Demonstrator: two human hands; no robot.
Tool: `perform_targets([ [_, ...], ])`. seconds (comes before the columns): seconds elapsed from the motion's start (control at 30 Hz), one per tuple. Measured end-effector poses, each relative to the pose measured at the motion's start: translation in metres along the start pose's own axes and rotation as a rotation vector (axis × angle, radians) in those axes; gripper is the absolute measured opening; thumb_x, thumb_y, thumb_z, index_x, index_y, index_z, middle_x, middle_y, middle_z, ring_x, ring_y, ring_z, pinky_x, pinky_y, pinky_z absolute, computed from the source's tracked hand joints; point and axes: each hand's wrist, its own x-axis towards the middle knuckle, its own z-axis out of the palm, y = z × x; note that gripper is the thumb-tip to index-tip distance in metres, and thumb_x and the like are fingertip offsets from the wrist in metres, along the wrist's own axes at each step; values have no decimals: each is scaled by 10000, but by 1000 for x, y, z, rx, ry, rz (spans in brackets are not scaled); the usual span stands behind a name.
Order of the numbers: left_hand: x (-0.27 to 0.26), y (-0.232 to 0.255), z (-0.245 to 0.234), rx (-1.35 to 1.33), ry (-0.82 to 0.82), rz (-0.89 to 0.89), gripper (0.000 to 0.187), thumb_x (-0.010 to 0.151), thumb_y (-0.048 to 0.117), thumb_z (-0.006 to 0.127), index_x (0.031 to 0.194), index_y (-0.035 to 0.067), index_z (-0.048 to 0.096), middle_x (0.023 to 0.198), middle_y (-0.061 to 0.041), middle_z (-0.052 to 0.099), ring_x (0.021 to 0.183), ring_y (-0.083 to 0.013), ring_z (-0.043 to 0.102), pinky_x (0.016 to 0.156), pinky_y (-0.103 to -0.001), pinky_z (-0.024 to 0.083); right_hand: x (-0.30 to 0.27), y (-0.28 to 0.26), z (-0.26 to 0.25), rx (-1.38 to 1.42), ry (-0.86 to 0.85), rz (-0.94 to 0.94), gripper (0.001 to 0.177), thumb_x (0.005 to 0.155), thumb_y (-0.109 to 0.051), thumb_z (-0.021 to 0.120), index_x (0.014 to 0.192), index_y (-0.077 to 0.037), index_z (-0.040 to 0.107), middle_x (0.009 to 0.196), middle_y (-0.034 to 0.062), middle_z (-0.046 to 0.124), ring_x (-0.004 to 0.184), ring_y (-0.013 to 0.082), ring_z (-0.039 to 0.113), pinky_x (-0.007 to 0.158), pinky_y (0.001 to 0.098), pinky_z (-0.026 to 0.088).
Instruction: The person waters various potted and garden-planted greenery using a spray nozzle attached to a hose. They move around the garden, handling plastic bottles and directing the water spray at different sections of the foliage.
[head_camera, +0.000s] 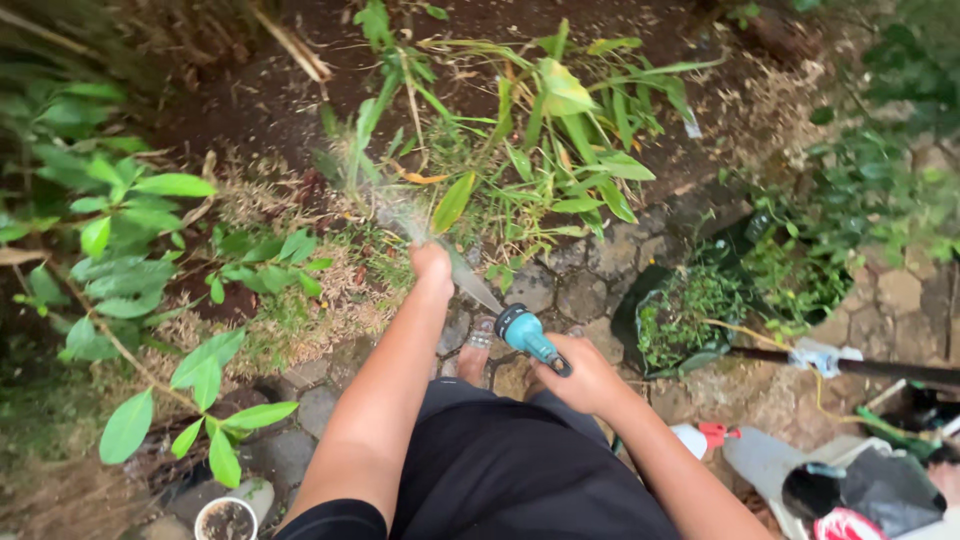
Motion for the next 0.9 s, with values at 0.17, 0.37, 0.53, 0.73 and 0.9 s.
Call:
perform_targets([
  [0.17, -12, -7, 8, -86, -134, 55, 139, 1009, 67, 480, 1133, 60, 540, 842, -46, 520, 725, -186, 512, 627, -375, 438, -9, 0, -10, -18, 61, 95, 140, 839, -164, 685, 922, -53, 667, 759, 175, 679, 741, 376, 683, 670, 425, 524],
  [0.37, -22, -4, 2, 129, -182, 69, 113, 998, 99, 499, 1060, 106, 593, 879, -26, 582, 749, -107, 567, 646, -280, 480, -57, 42, -31, -88, 422, 204, 206, 798, -161, 709, 980, -64, 694, 797, 166, 701, 747, 353, 698, 668, 402, 540],
  [0.53, -31, -3, -33, 120, -307, -66, 75, 984, 104, 537, 1019, 83, 601, 952, -37, 652, 817, -152, 667, 696, -302, 531, -116, 97, -36, -83, 754, 507, 208, 840, -179, 697, 1005, -53, 701, 803, 156, 703, 713, 300, 699, 675, 387, 537],
  [0.73, -79, -8, -30, 405, -537, -100, 125, 996, 146, 528, 1064, 95, 620, 1014, -44, 687, 857, -153, 665, 732, -299, 527, -159, 112, -22, -51, 808, 788, 210, 888, -220, 678, 1005, -45, 683, 805, 196, 688, 754, 355, 685, 699, 423, 524],
  [0.9, -158, -32, 14, 793, -1085, -75, 277, 972, 215, 607, 1170, 47, 706, 1079, -79, 746, 946, -181, 715, 824, -331, 575, -156, 105, -4, -2, 799, 836, 249, 858, -242, 701, 1036, -68, 682, 865, 218, 697, 830, 405, 676, 715, 442, 521],
])
